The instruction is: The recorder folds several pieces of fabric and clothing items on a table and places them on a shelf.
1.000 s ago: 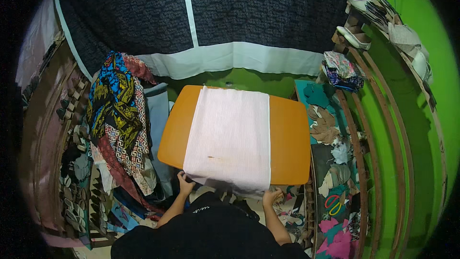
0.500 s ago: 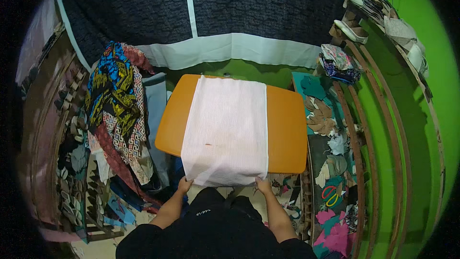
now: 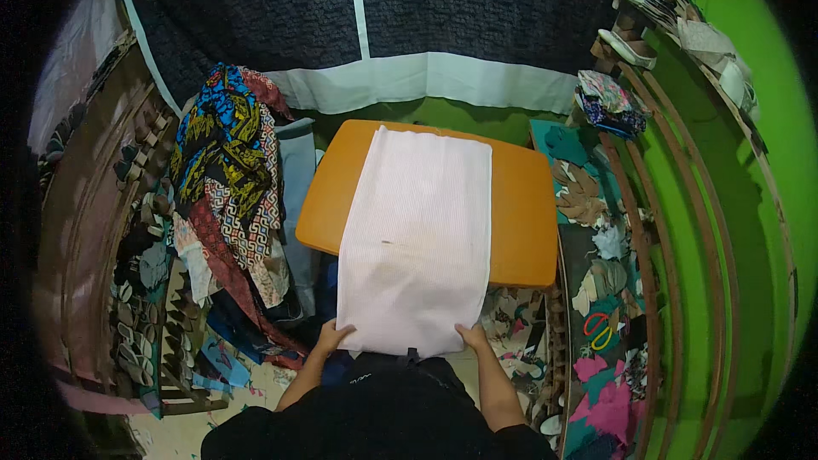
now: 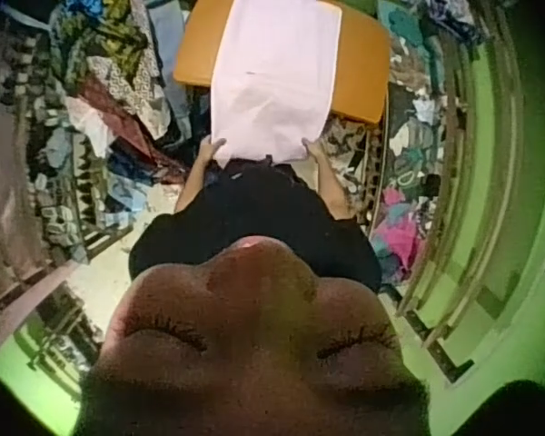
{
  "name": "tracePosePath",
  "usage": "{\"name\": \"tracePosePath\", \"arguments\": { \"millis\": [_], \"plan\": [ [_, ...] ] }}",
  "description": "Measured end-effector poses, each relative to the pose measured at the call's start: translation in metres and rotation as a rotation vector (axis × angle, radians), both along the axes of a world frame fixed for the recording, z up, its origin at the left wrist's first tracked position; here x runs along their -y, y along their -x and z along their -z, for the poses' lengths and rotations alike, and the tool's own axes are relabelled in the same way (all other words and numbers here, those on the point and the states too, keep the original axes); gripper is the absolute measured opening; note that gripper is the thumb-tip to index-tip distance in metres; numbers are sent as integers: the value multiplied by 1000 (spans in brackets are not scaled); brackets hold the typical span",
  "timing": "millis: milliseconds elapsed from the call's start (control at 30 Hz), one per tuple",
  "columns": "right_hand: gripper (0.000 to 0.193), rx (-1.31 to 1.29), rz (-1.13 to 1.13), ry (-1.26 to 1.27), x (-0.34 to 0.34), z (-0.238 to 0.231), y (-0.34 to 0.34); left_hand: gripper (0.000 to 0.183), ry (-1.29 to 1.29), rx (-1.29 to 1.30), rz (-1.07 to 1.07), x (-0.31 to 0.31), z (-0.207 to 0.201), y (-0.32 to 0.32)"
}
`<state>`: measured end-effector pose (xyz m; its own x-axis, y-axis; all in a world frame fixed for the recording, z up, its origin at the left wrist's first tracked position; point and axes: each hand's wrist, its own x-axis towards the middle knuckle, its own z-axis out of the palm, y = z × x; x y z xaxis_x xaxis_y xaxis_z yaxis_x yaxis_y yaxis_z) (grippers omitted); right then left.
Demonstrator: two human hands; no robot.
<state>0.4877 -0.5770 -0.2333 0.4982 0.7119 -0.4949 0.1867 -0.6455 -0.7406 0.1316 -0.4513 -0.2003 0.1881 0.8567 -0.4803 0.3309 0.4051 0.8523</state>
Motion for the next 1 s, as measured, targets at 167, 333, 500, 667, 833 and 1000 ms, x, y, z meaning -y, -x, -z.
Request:
{"name": "tracePosePath", "arguments": {
  "millis": [167, 333, 500, 667, 833, 1000],
  "plan": [
    [54, -29, 32, 203, 7, -41, 9, 42, 157, 56, 312, -3, -6, 27],
    [51, -1212, 457, -694, 36, -87, 32, 39, 210, 495, 195, -20, -54, 45],
    [48, -693, 227, -42, 50, -82, 48, 65, 125, 385, 521, -20, -104, 56],
    [56, -1105, 297, -308, 54, -148, 65, 93, -189, 146, 740, -16, -129, 72],
    [57, -374, -260, 135, 64, -145, 62, 87, -2, 343, 350, -11, -166, 61],
    [61, -178, 19, -24, 63, -184, 31, 68, -5, 575, 214, -22, -205, 48]
  ]
}}
